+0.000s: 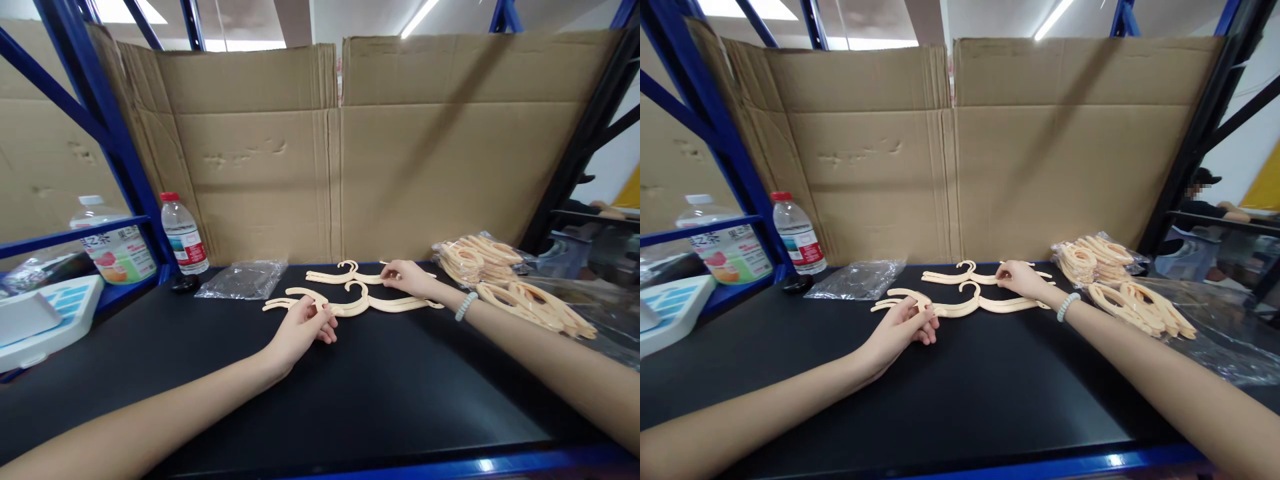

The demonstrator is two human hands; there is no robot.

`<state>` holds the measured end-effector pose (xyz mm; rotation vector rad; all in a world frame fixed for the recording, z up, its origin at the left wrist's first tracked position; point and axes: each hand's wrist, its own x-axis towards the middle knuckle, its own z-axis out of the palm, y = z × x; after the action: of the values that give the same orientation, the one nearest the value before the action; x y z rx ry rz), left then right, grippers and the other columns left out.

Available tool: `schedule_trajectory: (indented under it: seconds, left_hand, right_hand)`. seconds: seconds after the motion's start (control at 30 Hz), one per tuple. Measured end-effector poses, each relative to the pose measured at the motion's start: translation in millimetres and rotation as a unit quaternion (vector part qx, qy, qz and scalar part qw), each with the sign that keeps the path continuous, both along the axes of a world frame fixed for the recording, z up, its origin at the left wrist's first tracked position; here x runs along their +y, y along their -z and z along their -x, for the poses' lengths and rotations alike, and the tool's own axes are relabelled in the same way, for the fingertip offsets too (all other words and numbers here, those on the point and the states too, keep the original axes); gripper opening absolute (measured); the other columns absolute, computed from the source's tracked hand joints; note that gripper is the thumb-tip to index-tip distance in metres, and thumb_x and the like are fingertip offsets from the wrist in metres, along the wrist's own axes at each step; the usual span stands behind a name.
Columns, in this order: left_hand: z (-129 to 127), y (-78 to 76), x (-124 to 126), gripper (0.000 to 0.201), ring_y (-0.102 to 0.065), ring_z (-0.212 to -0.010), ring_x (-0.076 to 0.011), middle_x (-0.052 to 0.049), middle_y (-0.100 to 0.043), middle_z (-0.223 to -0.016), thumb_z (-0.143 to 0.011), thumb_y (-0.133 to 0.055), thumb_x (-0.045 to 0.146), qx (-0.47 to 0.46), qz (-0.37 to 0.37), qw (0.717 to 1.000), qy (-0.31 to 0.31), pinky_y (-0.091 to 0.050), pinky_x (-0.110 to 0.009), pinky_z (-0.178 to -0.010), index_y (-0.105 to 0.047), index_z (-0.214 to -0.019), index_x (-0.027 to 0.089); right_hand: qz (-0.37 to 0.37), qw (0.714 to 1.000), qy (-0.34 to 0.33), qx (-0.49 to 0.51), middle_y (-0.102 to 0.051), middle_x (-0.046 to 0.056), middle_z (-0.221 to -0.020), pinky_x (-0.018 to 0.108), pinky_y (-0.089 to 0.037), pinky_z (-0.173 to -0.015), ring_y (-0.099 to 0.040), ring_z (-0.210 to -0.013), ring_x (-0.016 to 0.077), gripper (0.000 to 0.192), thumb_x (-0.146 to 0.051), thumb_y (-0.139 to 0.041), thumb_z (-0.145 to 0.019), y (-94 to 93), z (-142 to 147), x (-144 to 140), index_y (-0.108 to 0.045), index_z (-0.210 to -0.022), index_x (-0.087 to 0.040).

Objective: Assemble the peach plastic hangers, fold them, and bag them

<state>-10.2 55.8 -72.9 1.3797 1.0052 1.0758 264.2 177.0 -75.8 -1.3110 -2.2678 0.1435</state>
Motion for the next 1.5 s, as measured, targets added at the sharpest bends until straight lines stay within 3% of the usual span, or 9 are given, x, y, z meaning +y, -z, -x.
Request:
schedule_trajectory:
  seconds: [0.3, 0.5, 0.73, 1.03, 1.23, 1.5]
  left_hand:
    - [0, -2.1, 0, 0.017, -0.057, -0.055, -0.0083, 0.003, -0.057, -0.065, -0.078, -0.062, 0.027, -0.034, -0.004, 0.999, -0.024, -0.043, -0.019, -0.053, -0.048, -0.079, 0.017]
    - [4, -3.7, 3, 0.027, -0.054, -0.056, -0.0074, 0.003, -0.057, -0.066, -0.075, -0.069, 0.034, -0.05, -0.043, 0.995, -0.067, -0.042, -0.02, -0.056, -0.049, -0.077, 0.017]
    - [14, -8.5, 15, 0.024, -0.051, -0.058, -0.006, 0.004, -0.055, -0.066, -0.072, -0.073, 0.03, -0.119, -0.076, 0.986, -0.089, -0.04, -0.018, -0.056, -0.055, -0.078, 0.015]
    - [21, -8.9, 28, 0.028, -0.05, -0.065, -0.0061, 0.002, -0.055, -0.071, -0.062, -0.082, 0.026, -0.199, -0.033, 0.978, -0.049, -0.041, -0.016, -0.062, -0.061, -0.074, 0.013]
    - [22, -6.9, 31, 0.018, -0.049, -0.072, -0.0084, 0.0, -0.054, -0.077, -0.071, -0.076, 0.023, -0.217, -0.002, 0.976, 0.005, -0.044, -0.019, -0.066, -0.061, -0.073, 0.014]
    - [22, -8.7, 30, 0.008, -0.052, -0.079, -0.0107, -0.004, -0.054, -0.096, -0.079, -0.068, 0.016, -0.238, 0.03, 0.971, 0.017, -0.046, -0.021, -0.064, -0.061, -0.075, 0.014]
  right_hand:
    - [-0.015, 1.0, -0.004, -0.006, -0.065, 0.004, -0.078, 0.031, -0.043, -0.075, -0.059, -0.081, 0.0197, 0.003, -0.015, -0.063, -0.072, 0.2, 6, 1, -0.063, -0.071, -0.018]
    - [-0.013, 0.999, 0.022, 0.042, -0.063, 0.001, -0.072, 0.027, -0.045, -0.065, -0.059, -0.067, 0.015, 0.002, -0.02, -0.055, -0.077, -14.3, 2, -11, -0.055, -0.075, -0.019]
    - [0.006, 0.986, -0.027, 0.165, -0.067, 0.005, -0.087, 0.03, -0.05, -0.07, -0.062, -0.076, 0.0175, 0.02, -0.033, -0.053, -0.079, -33.2, -4, -42, -0.058, -0.092, -0.019]
    - [-0.002, 0.987, -0.065, 0.145, -0.064, 0.006, -0.085, 0.035, -0.049, -0.077, -0.06, -0.081, 0.0203, 0.018, -0.037, -0.054, -0.08, -26.6, -8, -64, -0.056, -0.084, -0.019]
    - [-0.016, 0.985, -0.077, 0.152, -0.063, 0.005, -0.084, 0.034, -0.046, -0.076, -0.059, -0.08, 0.0201, 0.016, -0.036, -0.055, -0.081, -23.2, -15, -64, -0.056, -0.084, -0.02]
    - [-0.051, 0.982, -0.089, 0.158, -0.062, 0.004, -0.08, 0.033, -0.047, -0.07, -0.058, -0.075, 0.0187, 0.021, -0.04, -0.056, -0.082, -29.1, -20, -65, -0.057, -0.084, -0.019]
